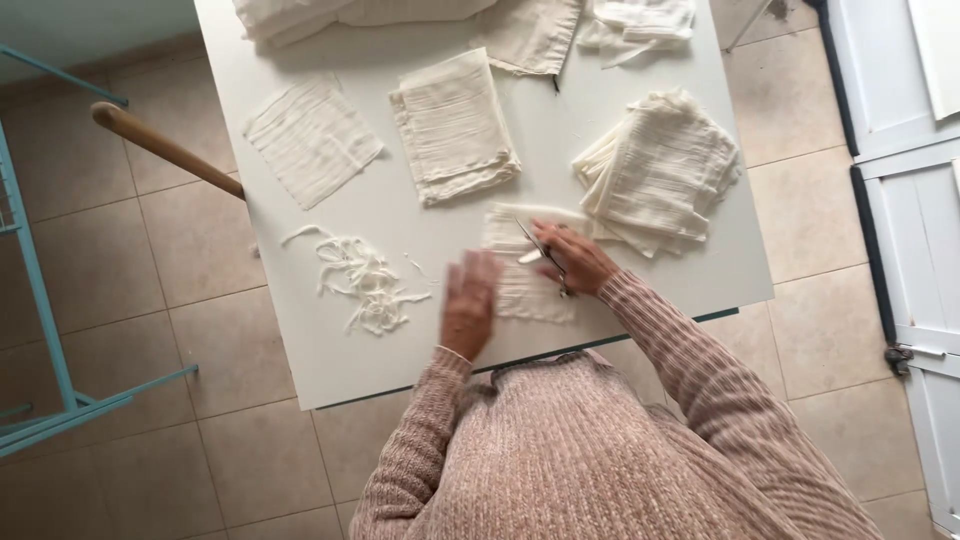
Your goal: Trimming loose threads and edges from small fabric squares using scissors.
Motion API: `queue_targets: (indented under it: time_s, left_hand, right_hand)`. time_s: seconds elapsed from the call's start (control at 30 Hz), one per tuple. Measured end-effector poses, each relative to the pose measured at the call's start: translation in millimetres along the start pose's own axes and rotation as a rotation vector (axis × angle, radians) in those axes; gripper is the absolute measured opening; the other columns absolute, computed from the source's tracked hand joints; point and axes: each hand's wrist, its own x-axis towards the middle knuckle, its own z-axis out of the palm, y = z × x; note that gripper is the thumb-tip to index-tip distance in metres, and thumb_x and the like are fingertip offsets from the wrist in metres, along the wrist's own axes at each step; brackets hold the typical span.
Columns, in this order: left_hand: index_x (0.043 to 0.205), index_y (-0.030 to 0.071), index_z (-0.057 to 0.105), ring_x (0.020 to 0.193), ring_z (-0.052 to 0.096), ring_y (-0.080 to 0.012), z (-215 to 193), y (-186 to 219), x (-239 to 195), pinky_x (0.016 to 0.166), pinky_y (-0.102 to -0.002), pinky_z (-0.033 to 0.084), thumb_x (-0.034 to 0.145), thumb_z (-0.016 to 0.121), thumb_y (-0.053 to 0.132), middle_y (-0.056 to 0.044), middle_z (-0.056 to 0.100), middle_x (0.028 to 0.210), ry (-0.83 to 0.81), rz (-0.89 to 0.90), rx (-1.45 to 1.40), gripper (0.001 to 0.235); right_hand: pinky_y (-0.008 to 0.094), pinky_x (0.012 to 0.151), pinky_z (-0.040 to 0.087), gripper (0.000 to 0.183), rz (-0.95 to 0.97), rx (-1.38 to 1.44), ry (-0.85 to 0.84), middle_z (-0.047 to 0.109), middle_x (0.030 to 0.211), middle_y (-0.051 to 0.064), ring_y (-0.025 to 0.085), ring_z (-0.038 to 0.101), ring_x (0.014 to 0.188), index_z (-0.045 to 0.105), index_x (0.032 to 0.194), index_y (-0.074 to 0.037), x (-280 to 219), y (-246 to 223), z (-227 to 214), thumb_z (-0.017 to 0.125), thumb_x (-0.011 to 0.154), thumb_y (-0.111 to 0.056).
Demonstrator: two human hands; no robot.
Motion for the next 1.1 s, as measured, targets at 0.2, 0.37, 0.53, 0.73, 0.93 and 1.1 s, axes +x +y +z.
queue_targets:
  time_s: [0.2,0.37,0.53,0.73,0.93,1.1]
  left_hand:
    - [0.158,0.012,0.037,0.156,0.017,-0.0393,24,60,-22,0.125,-0.058,0.011,0.097,0.056,0.045,-0.018,0.025,0.169,-0.099,-0.068,-0.102,0.072]
    - [0.146,0.007,0.046,0.156,0.012,-0.0414,30,78,-27,0.125,-0.061,0.004,0.1,0.047,0.05,-0.019,0.019,0.169,-0.16,-0.105,-0.178,0.063]
    - [0.151,0.006,0.044,0.155,0.018,-0.0398,7,70,-19,0.124,-0.06,0.006,0.106,0.045,0.039,-0.017,0.028,0.167,-0.107,-0.191,-0.239,0.056]
    - [0.156,0.01,0.037,0.155,0.018,-0.0376,-1,77,-28,0.124,-0.062,0.002,0.105,0.046,0.044,-0.015,0.029,0.166,-0.182,-0.202,-0.239,0.063]
    - [0.154,-0.004,0.038,0.145,0.033,-0.0516,-16,64,-39,0.12,-0.057,0.028,0.1,0.056,0.011,-0.032,0.036,0.157,0.13,-0.323,-0.638,0.059]
    - [0.15,0.005,0.047,0.133,0.052,-0.0366,-27,53,-66,0.108,-0.04,0.048,0.098,0.06,0.006,-0.017,0.051,0.147,0.139,-0.759,-0.999,0.053]
  right_hand:
    - [0.045,0.105,0.045,0.049,0.233,-0.191,0.003,0.06,0.135,0.014,0.034,0.056,0.128,0.053,0.129,-0.008,-13,-27,14,0.071,0.089,-0.03]
    - [0.046,0.117,0.034,0.052,0.15,-0.388,-0.02,0.054,0.146,0.011,0.033,0.048,0.14,0.055,0.127,-0.01,4,-48,8,0.067,0.089,-0.044]
    - [0.043,0.118,0.035,0.045,0.02,-0.406,0.097,0.054,0.149,0.008,0.031,0.048,0.14,0.058,0.124,-0.008,14,-48,-6,0.06,0.097,-0.043]
    - [0.043,0.117,0.038,0.042,0.039,-0.369,0.049,0.056,0.146,0.006,0.028,0.051,0.137,0.057,0.122,-0.012,-24,-57,14,0.062,0.095,-0.044]
    - [0.049,0.111,0.043,0.043,0.145,-0.004,0.189,0.062,0.134,0.018,0.038,0.056,0.13,0.061,0.122,-0.002,-50,-90,-5,0.072,0.092,-0.03]
    - [0.034,0.082,0.054,0.032,0.608,0.392,-0.068,0.074,0.091,0.003,0.022,0.072,0.09,0.069,0.105,-0.015,-119,-109,-19,0.082,0.086,-0.037]
